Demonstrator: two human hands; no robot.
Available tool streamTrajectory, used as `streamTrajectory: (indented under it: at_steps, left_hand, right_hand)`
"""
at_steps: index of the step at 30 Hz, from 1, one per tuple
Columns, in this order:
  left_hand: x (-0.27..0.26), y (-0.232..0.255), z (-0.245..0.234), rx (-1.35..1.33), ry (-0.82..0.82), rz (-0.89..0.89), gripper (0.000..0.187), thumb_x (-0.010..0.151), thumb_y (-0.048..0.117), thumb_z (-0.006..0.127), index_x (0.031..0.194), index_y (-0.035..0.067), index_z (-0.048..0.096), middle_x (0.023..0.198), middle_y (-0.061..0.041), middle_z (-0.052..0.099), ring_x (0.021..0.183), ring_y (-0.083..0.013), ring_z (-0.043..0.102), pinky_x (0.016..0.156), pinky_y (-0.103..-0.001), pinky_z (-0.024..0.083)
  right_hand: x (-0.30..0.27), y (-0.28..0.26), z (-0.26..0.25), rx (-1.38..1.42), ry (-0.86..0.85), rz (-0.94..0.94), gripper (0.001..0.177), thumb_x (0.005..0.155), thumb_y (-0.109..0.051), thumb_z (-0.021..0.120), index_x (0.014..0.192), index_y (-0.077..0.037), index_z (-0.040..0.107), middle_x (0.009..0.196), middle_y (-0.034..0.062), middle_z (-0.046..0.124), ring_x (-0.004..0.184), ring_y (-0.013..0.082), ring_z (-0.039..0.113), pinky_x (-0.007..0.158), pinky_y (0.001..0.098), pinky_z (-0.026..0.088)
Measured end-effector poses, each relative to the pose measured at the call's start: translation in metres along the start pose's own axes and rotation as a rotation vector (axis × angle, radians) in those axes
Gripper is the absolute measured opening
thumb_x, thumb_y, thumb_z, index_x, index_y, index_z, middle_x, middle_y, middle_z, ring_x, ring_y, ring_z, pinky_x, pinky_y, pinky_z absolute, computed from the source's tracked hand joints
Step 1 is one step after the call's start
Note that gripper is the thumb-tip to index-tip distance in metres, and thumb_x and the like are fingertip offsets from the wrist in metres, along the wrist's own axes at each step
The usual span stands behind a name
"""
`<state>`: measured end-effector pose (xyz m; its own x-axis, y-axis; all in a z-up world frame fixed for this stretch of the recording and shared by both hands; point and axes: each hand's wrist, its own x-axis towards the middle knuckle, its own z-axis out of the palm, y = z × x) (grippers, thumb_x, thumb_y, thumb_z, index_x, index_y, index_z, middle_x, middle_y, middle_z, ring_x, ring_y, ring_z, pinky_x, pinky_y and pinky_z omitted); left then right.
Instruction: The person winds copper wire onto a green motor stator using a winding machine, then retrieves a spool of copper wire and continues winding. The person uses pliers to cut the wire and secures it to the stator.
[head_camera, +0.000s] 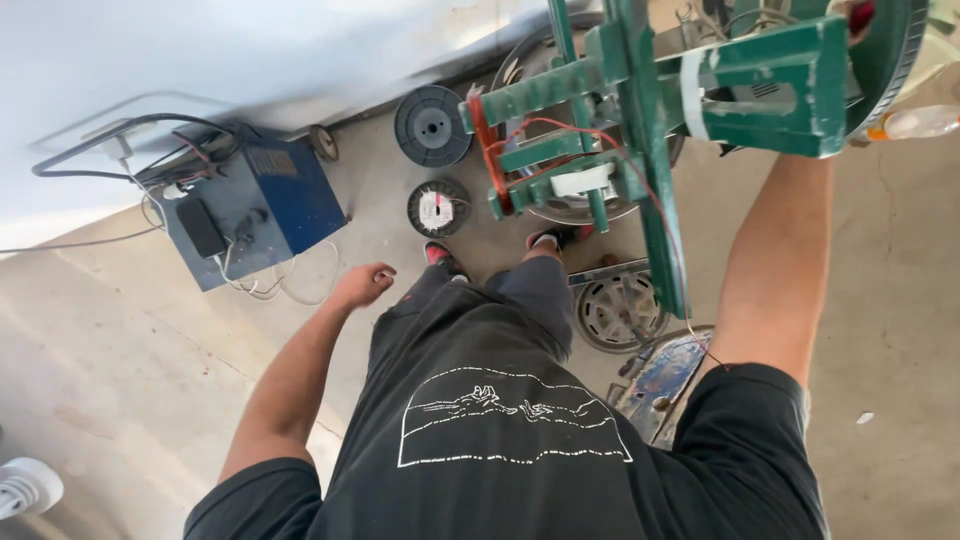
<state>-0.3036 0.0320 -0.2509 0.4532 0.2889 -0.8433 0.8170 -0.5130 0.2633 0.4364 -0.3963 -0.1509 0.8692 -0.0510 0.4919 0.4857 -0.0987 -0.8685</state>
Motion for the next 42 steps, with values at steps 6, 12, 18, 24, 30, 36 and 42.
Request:
streamTrajectory:
  at_steps: [6,12,18,24,30,36,42]
  left_hand:
    - [-0.005,-0.024,-0.094,0.014,0.126,-0.069,0.032,0.097,0.036,0.057,0.123,0.027,0.073,0.119,-0.009,0.075,0.109,-0.0307,0.069,0.090,-0.043,0.052]
    - [-0.082,0.101,-0.183,-0.134,0.267,-0.004,0.032,0.104,0.035,0.055,0.130,0.023,0.069,0.117,-0.008,0.073,0.097,-0.0234,0.069,0.084,-0.040,0.055]
    - [-0.149,0.239,-0.291,-0.053,0.628,0.770,0.024,0.106,0.011,0.061,0.128,0.007,0.071,0.111,-0.010,0.076,0.092,-0.0227,0.070,0.079,-0.039,0.055]
    - [-0.184,0.389,-0.370,0.421,0.212,1.449,0.030,0.115,0.018,0.058,0.137,-0.002,0.062,0.111,-0.017,0.070,0.091,-0.0316,0.067,0.069,-0.044,0.054]
    - [-0.152,0.475,-0.360,0.740,-0.282,1.440,0.028,0.105,0.038,0.069,0.110,0.011,0.074,0.092,-0.002,0.073,0.070,-0.0227,0.064,0.060,-0.042,0.044]
    - [-0.143,0.500,-0.349,0.874,-0.686,1.550,0.015,0.108,0.023,0.064,0.103,0.009,0.068,0.082,-0.001,0.062,0.068,-0.0162,0.054,0.060,-0.036,0.042]
    - [-0.119,0.505,-0.336,0.897,-0.889,1.632,0.010,0.112,0.019,0.056,0.108,0.010,0.059,0.092,-0.003,0.055,0.081,-0.0183,0.049,0.074,-0.036,0.041]
  right_hand:
    - [-0.122,-0.074,-0.077,0.181,0.312,0.109,0.026,0.095,-0.007,0.081,0.096,-0.007,0.056,0.101,0.0186,0.063,0.064,0.0280,0.050,0.055,0.0405,0.043]
    - [-0.215,-0.127,-0.125,0.738,0.015,0.741,0.049,0.089,-0.059,0.068,0.126,-0.026,0.071,0.095,-0.0057,0.061,0.066,0.0089,0.042,0.064,0.0264,0.031]
    - [-0.314,-0.171,-0.090,0.988,0.219,0.773,0.035,0.083,-0.026,0.074,0.116,-0.015,0.071,0.126,0.0051,0.068,0.120,0.0242,0.067,0.101,0.0372,0.054]
    - [-0.405,-0.229,-0.046,0.666,0.071,1.234,0.037,0.081,-0.012,0.056,0.116,-0.004,0.067,0.102,0.0241,0.073,0.086,0.0340,0.073,0.072,0.0419,0.061]
    - [-0.385,-0.391,0.029,-0.487,-0.796,0.779,0.041,0.071,-0.007,0.058,0.111,-0.012,0.070,0.097,0.0024,0.073,0.087,0.0191,0.066,0.084,0.0335,0.051]
    - [-0.291,-0.527,0.117,-1.037,-0.753,0.476,0.061,0.082,-0.016,0.063,0.138,0.005,0.051,0.116,0.0258,0.061,0.106,0.0469,0.062,0.086,0.0557,0.052]
    - [-0.268,-0.557,0.163,-1.413,-0.650,0.374,0.072,0.078,-0.021,0.068,0.146,-0.001,0.055,0.128,0.0227,0.062,0.104,0.0455,0.063,0.061,0.0570,0.061]
